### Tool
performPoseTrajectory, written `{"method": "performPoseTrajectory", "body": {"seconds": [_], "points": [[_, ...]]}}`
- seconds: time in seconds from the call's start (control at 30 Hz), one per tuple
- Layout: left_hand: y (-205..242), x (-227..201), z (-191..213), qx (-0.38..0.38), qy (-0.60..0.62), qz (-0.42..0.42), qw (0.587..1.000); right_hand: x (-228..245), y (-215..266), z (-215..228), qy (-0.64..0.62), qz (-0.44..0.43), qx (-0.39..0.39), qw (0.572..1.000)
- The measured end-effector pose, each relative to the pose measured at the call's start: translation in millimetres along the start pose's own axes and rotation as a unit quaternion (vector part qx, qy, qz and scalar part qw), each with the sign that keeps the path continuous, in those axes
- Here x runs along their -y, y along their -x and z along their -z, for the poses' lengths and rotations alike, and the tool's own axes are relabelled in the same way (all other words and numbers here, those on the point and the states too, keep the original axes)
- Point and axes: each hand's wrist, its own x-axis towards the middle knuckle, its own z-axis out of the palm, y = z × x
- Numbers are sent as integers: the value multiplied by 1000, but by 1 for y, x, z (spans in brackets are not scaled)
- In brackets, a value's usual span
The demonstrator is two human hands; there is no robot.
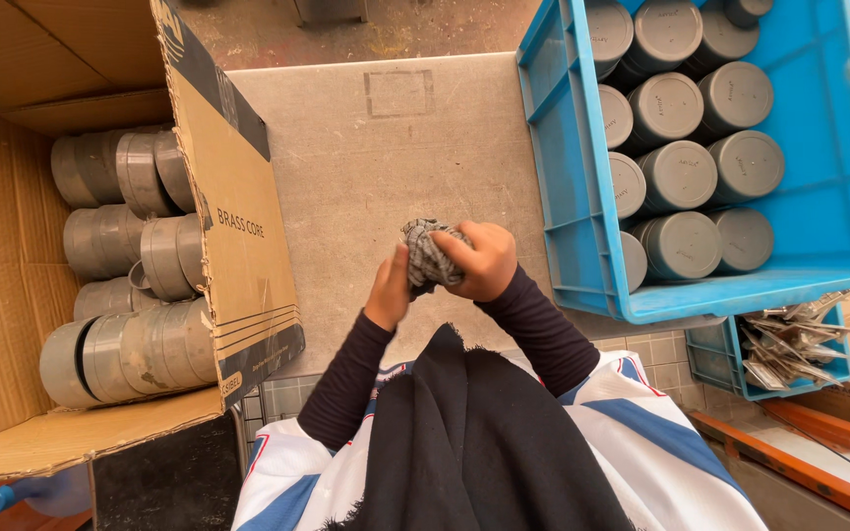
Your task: The person cleans grey plastic plumbing connectors by wiping them with a cloth and then places them into a blue storage crate.
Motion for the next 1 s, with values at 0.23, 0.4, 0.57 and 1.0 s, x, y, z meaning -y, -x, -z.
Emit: {"method": "performPoseTrajectory", "body": {"seconds": [0.23,0.4,0.57,1.0], "points": [[-10,65,10,-122,-282,-274,911,15,24,-38,-430,-274,-94,855],[-8,75,23,48,49,-73,995,-2,14,-21,-176,-151,-43,972],[-7,73,20,86,76,39,993,2,-11,2,-8,44,14,999],[-15,81,16,-46,-30,-39,998,13,17,-59,-398,-377,10,837]]}}
